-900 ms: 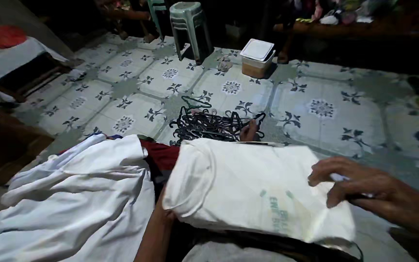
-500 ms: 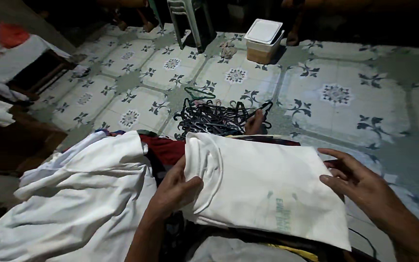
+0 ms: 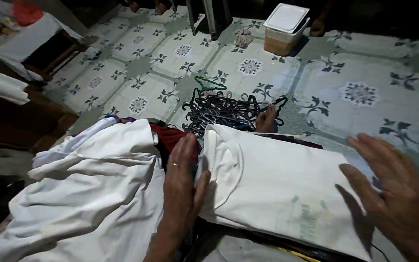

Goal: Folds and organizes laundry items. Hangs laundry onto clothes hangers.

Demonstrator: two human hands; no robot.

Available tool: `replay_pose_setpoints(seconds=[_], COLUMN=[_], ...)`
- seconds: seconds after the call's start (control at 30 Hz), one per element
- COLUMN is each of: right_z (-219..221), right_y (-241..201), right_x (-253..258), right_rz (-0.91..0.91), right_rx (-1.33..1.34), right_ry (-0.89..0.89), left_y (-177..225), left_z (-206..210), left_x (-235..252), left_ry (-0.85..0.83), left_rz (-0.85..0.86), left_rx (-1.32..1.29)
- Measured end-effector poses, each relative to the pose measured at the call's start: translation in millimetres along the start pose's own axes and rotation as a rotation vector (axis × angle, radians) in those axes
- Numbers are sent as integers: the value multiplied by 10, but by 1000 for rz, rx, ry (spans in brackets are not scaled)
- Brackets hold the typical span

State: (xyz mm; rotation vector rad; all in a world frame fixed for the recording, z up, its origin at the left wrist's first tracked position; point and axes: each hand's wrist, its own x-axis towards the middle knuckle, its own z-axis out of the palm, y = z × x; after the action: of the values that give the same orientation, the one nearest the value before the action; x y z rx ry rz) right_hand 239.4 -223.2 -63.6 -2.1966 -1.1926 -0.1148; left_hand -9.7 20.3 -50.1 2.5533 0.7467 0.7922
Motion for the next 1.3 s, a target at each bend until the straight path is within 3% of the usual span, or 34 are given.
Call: replay_pose_setpoints(seconds=[0.07, 0.13, 0.23, 0.37, 0.5, 0.6, 0.8, 1.1, 1.3], right_z=[164, 422, 751, 702, 600, 599, 797, 1035, 1009], right_y=[-201, -263, -98, 28, -91, -369, -818, -751, -888], right_x=[85, 79, -20, -32, 81, 239, 508, 615, 356], right_rz=[-106, -155, -86, 22, -21, -205, -488, -404, -489], right_rx=[-8, -14, 5, 5, 23, 140, 241, 55, 33], right_ry=[4, -70, -179, -250, -262, -214, -300, -174, -468], left_y=[183, 256, 28, -96, -140, -144, -131, -143, -113], left_z=[39, 175, 457, 473, 464, 458, 439, 414, 350], left_x=[4, 7, -29, -47, -64, -68, -67, -58, -109], left_ry=[7, -106, -307, -388, -396, -384, -383, -381, -333], left_rz=[169, 234, 76, -20, -54, -48, -52, -60, -62], left_rx=[50, 75, 31, -167, -281, -303, -311, -338, -295])
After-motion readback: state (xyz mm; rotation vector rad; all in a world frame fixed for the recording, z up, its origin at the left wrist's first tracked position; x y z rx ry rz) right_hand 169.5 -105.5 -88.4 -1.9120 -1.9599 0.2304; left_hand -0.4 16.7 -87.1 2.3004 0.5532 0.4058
